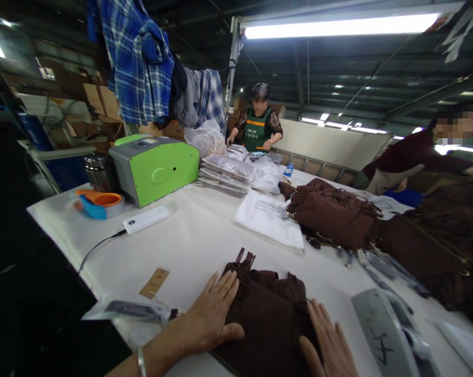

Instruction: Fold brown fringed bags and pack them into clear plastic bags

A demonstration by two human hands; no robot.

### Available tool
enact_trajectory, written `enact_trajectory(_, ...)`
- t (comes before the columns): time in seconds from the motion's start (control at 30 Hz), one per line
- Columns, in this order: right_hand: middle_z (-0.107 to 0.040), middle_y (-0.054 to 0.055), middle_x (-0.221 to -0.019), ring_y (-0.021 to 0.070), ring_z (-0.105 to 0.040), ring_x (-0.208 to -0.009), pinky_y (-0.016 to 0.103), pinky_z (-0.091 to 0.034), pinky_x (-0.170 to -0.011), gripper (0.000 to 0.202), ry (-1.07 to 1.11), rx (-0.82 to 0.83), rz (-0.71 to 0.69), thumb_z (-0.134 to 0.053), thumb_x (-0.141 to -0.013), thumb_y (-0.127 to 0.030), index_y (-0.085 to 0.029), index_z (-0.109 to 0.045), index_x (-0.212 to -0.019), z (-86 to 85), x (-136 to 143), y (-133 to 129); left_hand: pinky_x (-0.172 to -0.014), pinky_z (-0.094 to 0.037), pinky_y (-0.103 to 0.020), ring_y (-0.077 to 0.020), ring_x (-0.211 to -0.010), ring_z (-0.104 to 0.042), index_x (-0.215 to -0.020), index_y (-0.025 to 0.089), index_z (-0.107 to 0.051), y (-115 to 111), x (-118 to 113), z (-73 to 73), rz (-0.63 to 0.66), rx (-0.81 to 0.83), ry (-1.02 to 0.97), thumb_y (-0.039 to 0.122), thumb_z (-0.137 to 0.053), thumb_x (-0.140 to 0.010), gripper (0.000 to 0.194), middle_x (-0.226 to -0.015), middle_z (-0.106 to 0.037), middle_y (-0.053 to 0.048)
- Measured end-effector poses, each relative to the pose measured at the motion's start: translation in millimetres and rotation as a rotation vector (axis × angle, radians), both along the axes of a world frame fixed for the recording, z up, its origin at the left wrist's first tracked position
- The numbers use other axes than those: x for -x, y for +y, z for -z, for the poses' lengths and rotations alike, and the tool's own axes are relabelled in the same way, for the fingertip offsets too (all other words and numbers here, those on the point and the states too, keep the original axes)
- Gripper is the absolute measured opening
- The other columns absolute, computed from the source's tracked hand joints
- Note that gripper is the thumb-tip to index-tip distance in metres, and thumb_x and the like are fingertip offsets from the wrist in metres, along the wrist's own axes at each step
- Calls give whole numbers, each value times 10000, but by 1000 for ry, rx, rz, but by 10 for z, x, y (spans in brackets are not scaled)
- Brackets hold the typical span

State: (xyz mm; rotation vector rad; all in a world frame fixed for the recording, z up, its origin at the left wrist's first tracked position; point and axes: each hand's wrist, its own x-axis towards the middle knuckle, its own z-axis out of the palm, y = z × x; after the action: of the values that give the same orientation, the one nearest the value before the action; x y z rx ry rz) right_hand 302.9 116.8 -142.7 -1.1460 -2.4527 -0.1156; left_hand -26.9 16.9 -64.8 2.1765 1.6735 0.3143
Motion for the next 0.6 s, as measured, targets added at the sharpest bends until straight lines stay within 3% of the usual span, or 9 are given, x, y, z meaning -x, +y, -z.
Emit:
enact_trajectory(0.07,-379,119,-1494,363,-420,-1323,597,-453,-983,754,-73,-24,-31,-467,-937,-452,-243,-74,-1545,339,-23,2,-1194,-67,-529,-297,-1462,-68,-1525,148,-113,4,-95,27,30,-16,-1,752,-362,-862,931,-1572,-102,-156)
enact_trajectory(0.13,-384,135,-1485,363,-457,-1293,573,-488,-951,804,-113,-68,-38,-481,-935,-453,-230,-9,-1546,537,36,20,-1192,-75,-540,-310,-1459,-83,-1524,146,-124,3,-169,28,51,-30,-19,761,-398,-842,958,-1569,-110,-167)
enact_trajectory(0.23,-422,160,-1454,361,-508,-1249,554,-520,-897,845,-146,-168,-56,-475,-940,-453,-194,62,-1539,536,123,39,-1190,-112,-534,-318,-1456,-100,-1525,185,-154,7,-185,-29,99,-13,-96,749,-430,-840,930,-1575,-107,-151)
enact_trajectory(0.3,-480,168,-1411,363,-553,-1203,547,-531,-853,849,-141,-230,-70,-480,-936,-456,-173,44,-1541,385,147,15,-1186,-180,-499,-303,-1455,-133,-1527,235,-155,22,-106,-90,65,-22,-200,709,-429,-875,852,-1587,-101,-112)
enact_trajectory(0.37,-503,172,-1393,368,-558,-1198,551,-509,-862,824,-116,-266,-80,-493,-929,-459,-154,-37,-1544,161,179,-50,-1173,-249,-451,-275,-1444,-203,-1513,245,-216,38,30,-139,-70,-113,-312,618,-400,-941,707,-1588,-156,-89)
enact_trajectory(0.43,-512,162,-1392,368,-530,-1228,557,-450,-930,740,-55,-280,-104,-512,-924,-460,-148,-199,-1518,-100,274,-148,-1134,-329,-413,-251,-1372,-358,-1407,207,-409,40,176,-151,-238,-239,-379,486,-370,-990,503,-1506,-363,-100)
enact_trajectory(0.5,-587,119,-1319,333,-554,-1197,516,-405,-978,557,47,-273,-181,-530,-930,-434,-185,-404,-1411,-361,457,-257,-1045,-418,-387,-231,-1207,-513,-1171,192,-574,15,270,-121,-338,-308,-383,350,-371,-986,316,-1283,-570,-95)
enact_trajectory(0.6,-691,36,-1061,224,-643,-977,376,-446,-880,217,182,-148,-302,-505,-960,-288,-254,-592,-1155,-665,844,-386,-946,-447,-363,-212,-1045,-553,-942,206,-601,-57,251,-32,-329,-325,-299,205,-435,-933,166,-1083,-618,-56)
